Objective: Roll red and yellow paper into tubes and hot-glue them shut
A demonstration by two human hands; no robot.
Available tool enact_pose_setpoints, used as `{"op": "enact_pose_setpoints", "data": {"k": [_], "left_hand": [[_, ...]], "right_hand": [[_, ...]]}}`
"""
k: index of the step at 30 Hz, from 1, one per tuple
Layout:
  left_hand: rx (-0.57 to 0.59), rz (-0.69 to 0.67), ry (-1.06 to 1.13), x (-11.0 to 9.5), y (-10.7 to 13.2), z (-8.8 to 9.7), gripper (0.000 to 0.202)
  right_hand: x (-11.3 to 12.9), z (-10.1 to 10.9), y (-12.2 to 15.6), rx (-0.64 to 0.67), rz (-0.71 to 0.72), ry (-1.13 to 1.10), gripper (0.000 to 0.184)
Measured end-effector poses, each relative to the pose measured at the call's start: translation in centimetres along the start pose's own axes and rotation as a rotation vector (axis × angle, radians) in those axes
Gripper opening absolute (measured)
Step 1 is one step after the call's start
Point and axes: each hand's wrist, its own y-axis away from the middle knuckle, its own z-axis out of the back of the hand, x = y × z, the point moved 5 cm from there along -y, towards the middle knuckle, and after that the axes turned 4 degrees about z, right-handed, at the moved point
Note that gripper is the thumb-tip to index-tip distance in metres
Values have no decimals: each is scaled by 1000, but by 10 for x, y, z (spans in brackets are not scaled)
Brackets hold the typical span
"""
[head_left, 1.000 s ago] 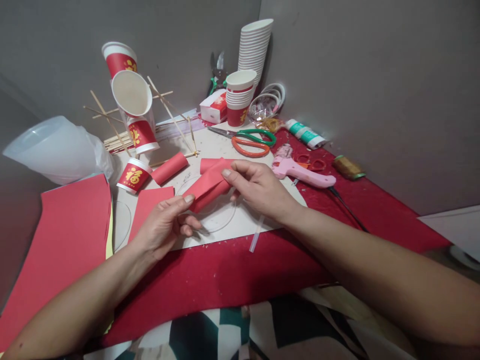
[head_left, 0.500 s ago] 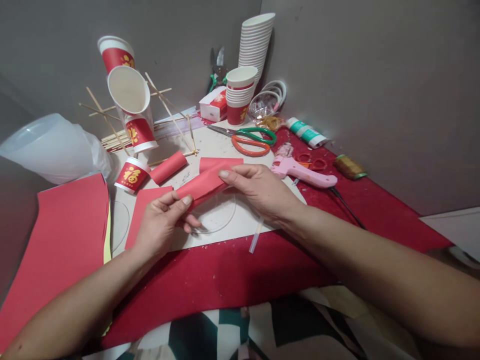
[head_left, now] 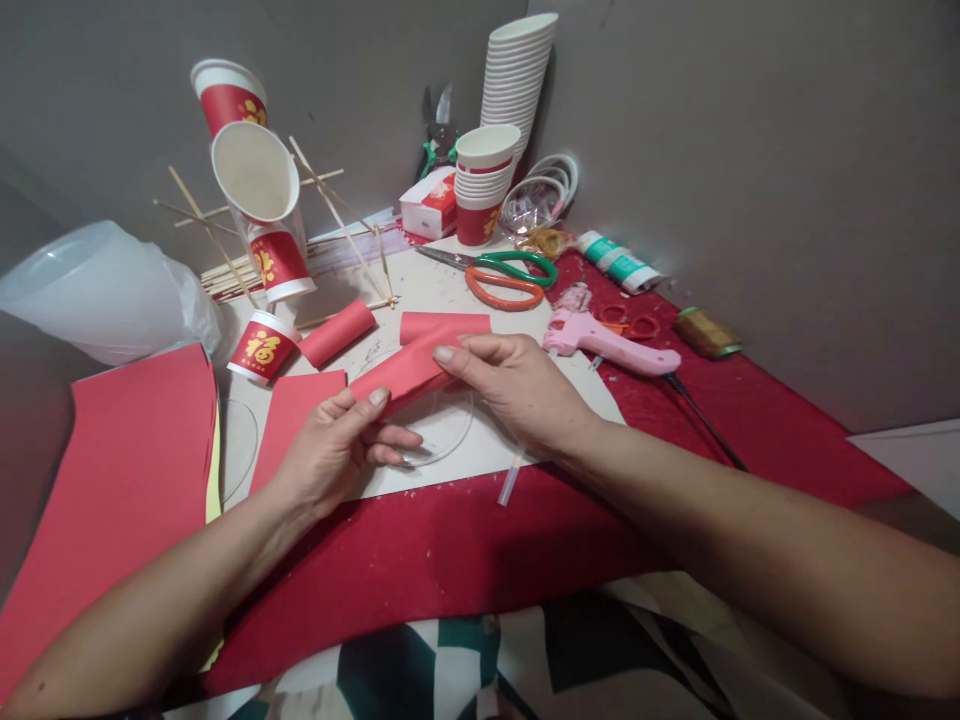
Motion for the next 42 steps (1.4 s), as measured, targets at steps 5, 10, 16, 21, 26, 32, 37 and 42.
{"op": "enact_pose_setpoints", "data": {"k": [5, 10, 16, 21, 26, 32, 37, 42], "left_hand": [[36, -6, -19, -1, 0, -1, 28], [11, -73, -80, 0, 0, 3, 27], [-7, -131, -111, -2, 0, 3, 25], [-13, -255, -128, -6, -2, 5, 22], [-13, -310, -144, -6, -3, 10, 19], [-16, -277, -155, -4, -3, 11, 13], [14, -294, -136, -7, -1, 9, 14], [90, -277, -45, -15, 2, 3, 11]], "right_hand": [[2, -1, 2, 19, -9, 11, 39], [-1, -5, 2, 73, -67, -80, 29], [-9, -6, 0, 70, -153, -230, 23], [-11, -4, -2, 11, -227, -389, 24], [-12, -2, -2, -13, -257, -391, 25], [-11, -4, -1, 24, -169, -312, 20], [-10, -2, 0, -5, -158, -273, 22], [-8, 0, 0, -23, -142, -221, 26]]}}
